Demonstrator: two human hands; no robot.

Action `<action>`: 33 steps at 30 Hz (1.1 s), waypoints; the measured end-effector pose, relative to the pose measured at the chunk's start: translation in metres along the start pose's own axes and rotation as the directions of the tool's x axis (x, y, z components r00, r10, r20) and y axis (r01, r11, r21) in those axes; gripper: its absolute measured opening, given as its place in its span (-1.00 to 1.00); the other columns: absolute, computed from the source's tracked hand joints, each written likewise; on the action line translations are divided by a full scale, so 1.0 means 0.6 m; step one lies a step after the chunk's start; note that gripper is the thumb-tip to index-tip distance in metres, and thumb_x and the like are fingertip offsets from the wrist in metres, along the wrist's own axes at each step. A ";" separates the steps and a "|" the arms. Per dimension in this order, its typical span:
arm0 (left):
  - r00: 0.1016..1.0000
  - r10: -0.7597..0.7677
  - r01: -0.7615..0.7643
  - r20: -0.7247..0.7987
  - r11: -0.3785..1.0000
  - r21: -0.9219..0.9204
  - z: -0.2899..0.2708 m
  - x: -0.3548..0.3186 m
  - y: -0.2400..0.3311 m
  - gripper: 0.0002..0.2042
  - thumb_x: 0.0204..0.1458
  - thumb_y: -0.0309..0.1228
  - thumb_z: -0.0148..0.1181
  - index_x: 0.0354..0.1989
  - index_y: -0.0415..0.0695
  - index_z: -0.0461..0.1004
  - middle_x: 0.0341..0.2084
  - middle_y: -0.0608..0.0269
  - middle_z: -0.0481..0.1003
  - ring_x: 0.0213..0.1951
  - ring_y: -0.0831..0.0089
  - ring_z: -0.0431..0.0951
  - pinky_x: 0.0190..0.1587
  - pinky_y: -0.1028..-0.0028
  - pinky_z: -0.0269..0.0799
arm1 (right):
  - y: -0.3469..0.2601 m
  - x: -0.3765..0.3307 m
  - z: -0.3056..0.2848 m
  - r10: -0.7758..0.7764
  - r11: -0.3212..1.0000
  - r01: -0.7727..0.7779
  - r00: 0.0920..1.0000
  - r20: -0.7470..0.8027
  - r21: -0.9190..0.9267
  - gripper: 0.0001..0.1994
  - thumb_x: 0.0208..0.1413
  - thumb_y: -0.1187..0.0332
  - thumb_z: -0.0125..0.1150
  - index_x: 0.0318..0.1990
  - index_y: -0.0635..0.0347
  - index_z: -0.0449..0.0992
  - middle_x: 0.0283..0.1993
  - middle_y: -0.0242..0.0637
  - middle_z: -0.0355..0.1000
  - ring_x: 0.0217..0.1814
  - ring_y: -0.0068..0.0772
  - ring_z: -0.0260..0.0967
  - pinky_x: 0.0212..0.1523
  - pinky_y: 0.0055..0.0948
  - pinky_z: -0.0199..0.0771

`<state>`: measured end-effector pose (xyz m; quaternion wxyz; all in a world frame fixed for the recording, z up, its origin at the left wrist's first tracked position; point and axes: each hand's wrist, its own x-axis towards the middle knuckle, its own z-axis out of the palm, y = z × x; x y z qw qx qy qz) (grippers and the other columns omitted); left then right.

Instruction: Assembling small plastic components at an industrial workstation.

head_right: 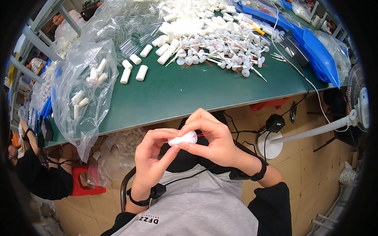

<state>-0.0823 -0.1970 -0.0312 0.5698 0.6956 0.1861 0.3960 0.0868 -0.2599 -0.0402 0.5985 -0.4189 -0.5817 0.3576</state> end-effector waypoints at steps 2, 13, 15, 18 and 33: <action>1.000 -0.015 0.015 -0.023 1.000 -0.004 0.001 0.000 0.000 -0.78 -0.07 -0.64 0.18 -0.20 -0.28 0.41 -0.22 0.11 0.48 -0.20 0.42 0.52 -0.13 0.50 0.44 | -0.002 0.001 0.001 0.010 1.000 -0.010 1.000 0.005 0.002 -0.77 -0.10 0.51 0.31 -0.22 0.21 0.50 -0.24 -0.33 0.31 -0.18 -0.52 0.24 -0.19 -0.54 0.26; 0.990 -0.135 0.134 -0.044 0.991 -0.020 -0.047 0.004 -0.002 -0.63 -0.05 -0.65 0.08 -0.01 -0.25 0.26 0.05 0.03 0.29 -0.16 0.48 0.44 -0.14 0.52 0.35 | -0.048 0.017 -0.022 0.144 0.989 -0.142 0.988 -0.048 0.039 -0.82 -0.04 0.62 0.16 -0.22 0.32 0.49 -0.13 -0.27 0.29 -0.09 -0.51 0.26 -0.05 -0.49 0.27; 0.984 -0.159 0.158 -0.076 0.987 -0.018 -0.053 0.003 -0.006 -0.64 -0.03 -0.65 0.06 -0.01 -0.25 0.26 0.06 0.04 0.29 -0.15 0.48 0.44 -0.13 0.51 0.35 | -0.065 0.031 -0.025 0.279 0.955 -0.268 0.957 -0.078 0.127 -0.83 0.00 0.61 0.12 -0.21 0.32 0.48 -0.04 -0.21 0.30 0.00 -0.46 0.27 0.02 -0.44 0.26; 0.974 -0.202 0.202 -0.103 0.979 -0.012 -0.061 0.002 -0.020 -0.65 0.00 -0.66 0.04 0.00 -0.25 0.26 0.07 0.06 0.28 -0.14 0.47 0.46 -0.10 0.51 0.36 | -0.083 0.076 -0.028 0.328 0.942 -0.319 0.941 -0.085 0.102 -0.82 0.17 0.40 -0.03 -0.14 0.31 0.38 0.00 -0.12 0.36 0.03 -0.37 0.32 0.06 -0.39 0.28; 0.983 -0.182 0.180 0.002 0.972 0.150 -0.080 0.001 -0.018 -0.69 0.02 -0.61 0.01 -0.02 -0.17 0.29 0.09 0.18 0.31 -0.15 0.46 0.44 -0.12 0.53 0.34 | 0.007 0.437 0.030 0.532 0.794 -0.520 0.845 -0.053 -0.317 -0.45 0.19 0.09 -0.06 0.12 0.43 0.14 0.09 -0.01 0.23 0.05 -0.20 0.30 0.01 -0.27 0.39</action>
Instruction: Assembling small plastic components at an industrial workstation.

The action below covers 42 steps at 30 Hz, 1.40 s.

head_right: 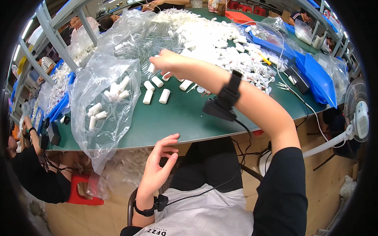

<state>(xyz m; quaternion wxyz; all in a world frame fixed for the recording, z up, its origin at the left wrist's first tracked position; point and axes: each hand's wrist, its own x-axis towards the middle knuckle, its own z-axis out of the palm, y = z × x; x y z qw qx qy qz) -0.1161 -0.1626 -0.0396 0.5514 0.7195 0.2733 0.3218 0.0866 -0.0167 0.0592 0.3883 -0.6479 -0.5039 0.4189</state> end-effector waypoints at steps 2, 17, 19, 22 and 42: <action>1.000 -0.012 0.013 0.021 0.999 -0.035 -0.004 0.001 -0.001 -0.70 0.02 -0.61 0.01 -0.03 -0.17 0.29 0.09 0.18 0.31 -0.15 0.46 0.44 -0.12 0.53 0.34 | -0.006 0.034 0.010 0.074 0.992 -0.067 0.995 0.061 -0.110 -0.45 0.19 0.11 -0.08 0.14 0.43 0.12 0.10 -0.01 0.23 0.06 -0.16 0.31 0.01 -0.24 0.38; 0.999 0.006 -0.003 0.048 0.999 -0.049 -0.004 0.001 -0.003 -0.71 0.05 -0.61 -0.01 -0.03 -0.18 0.29 0.11 0.15 0.29 -0.15 0.46 0.45 -0.11 0.52 0.34 | 0.010 0.028 -0.005 -0.071 0.969 0.084 0.995 0.063 -0.233 -0.59 0.04 0.13 0.02 -0.12 0.33 0.37 -0.17 -0.12 0.39 -0.16 -0.30 0.39 -0.31 -0.34 0.40; 1.000 -0.004 0.006 0.018 0.994 -0.105 -0.008 -0.003 -0.008 -0.74 0.06 -0.61 -0.03 -0.04 -0.20 0.29 0.08 0.10 0.31 -0.16 0.45 0.46 -0.12 0.51 0.35 | 0.004 -0.026 -0.007 -0.213 0.963 0.231 0.968 0.129 -0.142 -0.63 0.08 0.12 0.02 -0.19 0.31 0.39 -0.26 -0.22 0.42 -0.18 -0.43 0.36 -0.27 -0.42 0.38; 1.000 -0.018 0.020 0.013 0.962 -0.272 -0.010 -0.003 -0.021 -0.78 0.11 -0.56 -0.09 -0.06 -0.24 0.28 0.01 0.02 0.34 -0.20 0.41 0.48 -0.15 0.48 0.38 | 0.008 -0.134 -0.014 -0.285 0.957 0.259 0.926 0.249 0.130 -0.66 0.17 0.11 -0.01 -0.20 0.26 0.41 -0.24 -0.29 0.42 -0.17 -0.52 0.35 -0.15 -0.50 0.36; 0.983 -0.112 0.177 0.144 0.789 -0.588 0.072 0.004 0.009 -0.76 0.18 -0.40 -0.10 -0.05 -0.25 0.26 -0.18 0.11 0.41 -0.28 0.48 0.47 -0.26 0.52 0.38 | 0.147 -0.430 -0.038 -0.249 0.931 0.210 0.963 0.098 0.298 -0.78 0.12 0.40 0.11 -0.12 0.30 0.37 -0.13 -0.26 0.42 -0.07 -0.53 0.36 -0.03 -0.49 0.34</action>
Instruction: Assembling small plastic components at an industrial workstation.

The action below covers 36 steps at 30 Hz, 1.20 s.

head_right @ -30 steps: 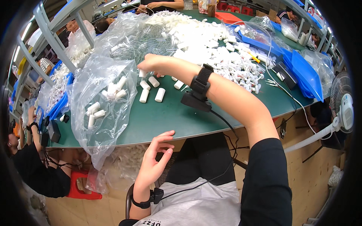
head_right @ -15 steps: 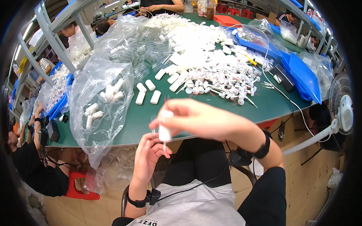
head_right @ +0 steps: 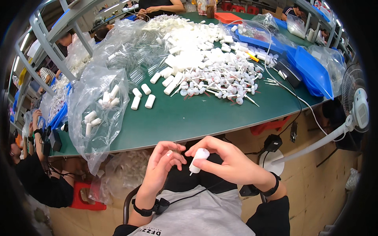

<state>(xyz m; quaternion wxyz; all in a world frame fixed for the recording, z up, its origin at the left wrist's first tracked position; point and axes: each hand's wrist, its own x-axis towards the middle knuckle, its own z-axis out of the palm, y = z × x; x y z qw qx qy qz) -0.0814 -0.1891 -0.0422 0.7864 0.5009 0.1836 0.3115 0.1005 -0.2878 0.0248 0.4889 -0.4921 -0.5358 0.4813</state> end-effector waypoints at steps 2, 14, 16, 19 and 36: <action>1.000 0.013 -0.015 0.028 0.997 0.080 -0.002 0.000 0.000 -0.81 0.15 -0.41 -0.14 -0.13 -0.23 0.27 -0.24 0.07 0.43 -0.25 0.40 0.47 -0.25 0.47 0.37 | 0.007 -0.014 -0.006 0.021 0.999 -0.019 0.999 -0.036 0.037 -0.76 0.04 0.44 0.21 -0.14 0.30 0.39 -0.15 -0.27 0.43 -0.08 -0.51 0.37 -0.04 -0.50 0.35; 0.993 0.042 -0.078 0.106 0.925 0.372 0.039 -0.016 0.004 -0.72 0.05 -0.39 -0.15 -0.10 -0.23 0.32 -0.59 0.35 0.24 -0.51 0.59 0.22 -0.41 0.58 0.18 | 0.025 -0.025 -0.010 -0.503 0.786 0.385 0.853 -0.138 -0.483 -0.70 -0.23 0.49 0.40 -0.26 0.24 0.49 -0.21 -0.22 0.50 -0.23 -0.35 0.48 -0.26 -0.49 0.50; 0.987 0.093 -0.142 0.130 0.880 0.452 0.044 -0.019 0.000 -0.75 0.00 -0.44 -0.01 -0.11 -0.20 0.32 -0.63 0.40 0.21 -0.57 0.62 0.17 -0.45 0.61 0.16 | 0.027 -0.028 -0.010 -0.502 0.789 0.401 0.858 -0.111 -0.465 -0.70 -0.21 0.51 0.39 -0.25 0.25 0.48 -0.21 -0.21 0.50 -0.22 -0.34 0.48 -0.25 -0.49 0.50; 0.986 0.090 -0.152 0.142 0.837 0.525 0.053 -0.022 0.003 -0.73 -0.07 -0.49 0.16 -0.16 -0.20 0.35 -0.68 0.43 0.21 -0.62 0.67 0.15 -0.53 0.61 0.12 | 0.031 -0.029 -0.009 -0.478 0.817 0.407 0.874 -0.086 -0.409 -0.71 -0.19 0.52 0.37 -0.24 0.26 0.48 -0.23 -0.21 0.50 -0.20 -0.33 0.48 -0.24 -0.48 0.49; 0.952 0.115 -0.299 0.283 0.543 0.785 0.053 -0.024 -0.004 -0.81 -0.06 -0.50 0.20 -0.33 -0.26 0.33 -0.60 0.20 0.38 -0.59 0.47 0.42 -0.51 0.55 0.31 | 0.060 -0.027 0.001 -0.247 0.963 0.239 0.967 -0.059 -0.124 -0.78 -0.18 0.58 0.35 -0.31 0.32 0.49 -0.27 -0.19 0.49 -0.22 -0.38 0.47 -0.21 -0.47 0.46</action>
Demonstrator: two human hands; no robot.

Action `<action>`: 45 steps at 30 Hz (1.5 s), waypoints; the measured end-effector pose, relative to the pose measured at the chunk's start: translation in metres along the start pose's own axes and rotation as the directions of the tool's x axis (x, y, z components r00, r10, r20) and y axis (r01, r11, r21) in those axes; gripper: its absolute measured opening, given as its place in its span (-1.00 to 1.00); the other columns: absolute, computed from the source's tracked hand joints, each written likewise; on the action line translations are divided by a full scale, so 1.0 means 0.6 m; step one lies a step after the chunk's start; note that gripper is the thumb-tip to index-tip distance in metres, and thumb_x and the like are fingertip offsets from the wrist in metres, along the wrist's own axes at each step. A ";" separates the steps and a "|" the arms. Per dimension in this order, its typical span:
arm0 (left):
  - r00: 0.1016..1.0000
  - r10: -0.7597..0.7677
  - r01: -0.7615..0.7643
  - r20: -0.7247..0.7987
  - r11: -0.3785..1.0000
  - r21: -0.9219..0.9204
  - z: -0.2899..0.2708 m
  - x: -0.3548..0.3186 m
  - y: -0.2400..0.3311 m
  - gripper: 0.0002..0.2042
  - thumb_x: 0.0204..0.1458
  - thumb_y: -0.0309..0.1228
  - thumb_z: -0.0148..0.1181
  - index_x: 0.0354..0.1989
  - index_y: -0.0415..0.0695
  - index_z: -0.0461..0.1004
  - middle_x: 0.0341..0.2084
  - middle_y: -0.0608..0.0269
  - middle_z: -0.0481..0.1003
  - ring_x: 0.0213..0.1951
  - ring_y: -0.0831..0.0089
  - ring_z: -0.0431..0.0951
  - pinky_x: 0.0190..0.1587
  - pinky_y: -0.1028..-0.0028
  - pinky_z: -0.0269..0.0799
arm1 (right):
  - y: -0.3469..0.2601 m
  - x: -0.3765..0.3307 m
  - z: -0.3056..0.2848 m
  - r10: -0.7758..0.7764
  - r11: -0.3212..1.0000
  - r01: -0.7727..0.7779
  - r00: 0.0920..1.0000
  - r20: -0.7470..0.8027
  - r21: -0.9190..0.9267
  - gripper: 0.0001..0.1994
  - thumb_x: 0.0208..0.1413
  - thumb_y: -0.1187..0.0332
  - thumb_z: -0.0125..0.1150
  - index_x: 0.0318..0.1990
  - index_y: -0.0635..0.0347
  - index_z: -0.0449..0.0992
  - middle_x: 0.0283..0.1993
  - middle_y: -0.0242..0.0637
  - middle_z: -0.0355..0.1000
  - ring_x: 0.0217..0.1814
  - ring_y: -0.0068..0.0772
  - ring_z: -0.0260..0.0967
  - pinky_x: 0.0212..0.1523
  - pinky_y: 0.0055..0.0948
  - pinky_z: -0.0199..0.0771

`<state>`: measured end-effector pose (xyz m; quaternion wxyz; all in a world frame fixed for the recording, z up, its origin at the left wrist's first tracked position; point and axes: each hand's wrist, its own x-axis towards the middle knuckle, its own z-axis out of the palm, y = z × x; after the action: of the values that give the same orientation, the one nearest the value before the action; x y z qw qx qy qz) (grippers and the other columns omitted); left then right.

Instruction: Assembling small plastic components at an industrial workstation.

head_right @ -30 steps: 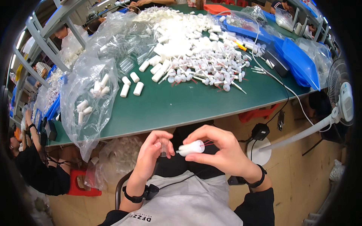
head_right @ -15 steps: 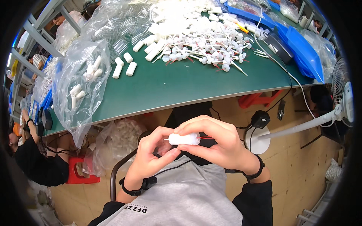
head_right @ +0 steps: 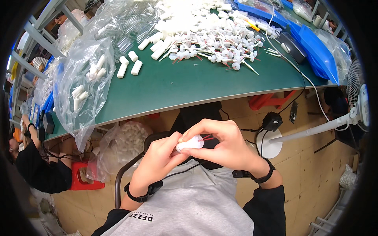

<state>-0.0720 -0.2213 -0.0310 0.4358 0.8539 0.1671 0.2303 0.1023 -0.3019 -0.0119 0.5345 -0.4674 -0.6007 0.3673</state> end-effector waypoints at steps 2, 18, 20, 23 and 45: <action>0.999 -0.047 0.047 0.014 0.998 -0.035 -0.003 -0.002 0.003 -0.79 -0.05 -0.47 0.20 -0.33 -0.24 0.30 -0.58 0.14 0.40 -0.57 0.34 0.45 -0.50 0.48 0.34 | 0.005 -0.001 0.007 0.083 0.986 -0.080 0.996 -0.015 0.147 -0.79 -0.13 0.55 0.32 -0.28 0.31 0.50 -0.25 -0.22 0.48 -0.20 -0.44 0.45 -0.18 -0.50 0.46; 0.986 -0.135 0.158 0.096 0.938 -0.308 -0.015 -0.005 0.013 -0.83 0.05 -0.48 0.03 -0.19 -0.23 0.30 -0.63 0.27 0.32 -0.58 0.58 0.34 -0.51 0.55 0.23 | 0.037 0.016 0.015 0.141 0.943 -0.145 0.989 0.034 0.301 -0.73 -0.19 0.55 0.37 -0.25 0.26 0.54 -0.22 -0.34 0.34 -0.14 -0.52 0.30 -0.09 -0.51 0.30; 0.972 -0.190 0.232 0.139 0.870 -0.436 -0.022 -0.005 0.006 -0.83 0.10 -0.46 -0.03 -0.15 -0.22 0.29 -0.59 0.28 0.33 -0.54 0.59 0.33 -0.48 0.55 0.24 | 0.035 0.016 0.015 0.096 0.948 -0.092 0.995 0.000 0.306 -0.71 -0.13 0.52 0.35 -0.18 0.29 0.51 -0.19 -0.32 0.36 -0.10 -0.50 0.34 -0.01 -0.47 0.34; 0.952 -0.236 0.305 0.192 0.735 -0.605 -0.021 -0.005 0.007 -0.74 0.15 -0.38 -0.14 -0.05 -0.24 0.26 -0.50 0.26 0.36 -0.46 0.57 0.35 -0.38 0.55 0.27 | 0.029 0.014 0.018 0.102 0.904 -0.039 0.987 -0.126 0.425 -0.71 -0.07 0.59 0.27 -0.14 0.38 0.41 -0.14 -0.23 0.39 -0.02 -0.44 0.35 0.05 -0.42 0.35; 0.935 -0.074 0.355 0.348 0.224 -0.908 -0.010 0.001 -0.019 -0.64 0.19 -0.19 -0.35 -0.05 -0.23 0.17 -0.60 0.25 0.31 -0.50 0.41 0.49 -0.50 0.53 0.38 | 0.040 0.012 0.032 -0.114 0.977 0.143 0.976 -0.186 0.155 -0.79 -0.04 0.65 0.17 -0.19 0.35 0.49 -0.12 -0.09 0.43 -0.02 -0.29 0.39 0.02 -0.39 0.39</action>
<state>-0.0758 -0.2108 -0.0371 0.9069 0.3996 0.0572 0.1204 0.0874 -0.2868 -0.0352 0.6455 -0.4114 -0.5472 0.3385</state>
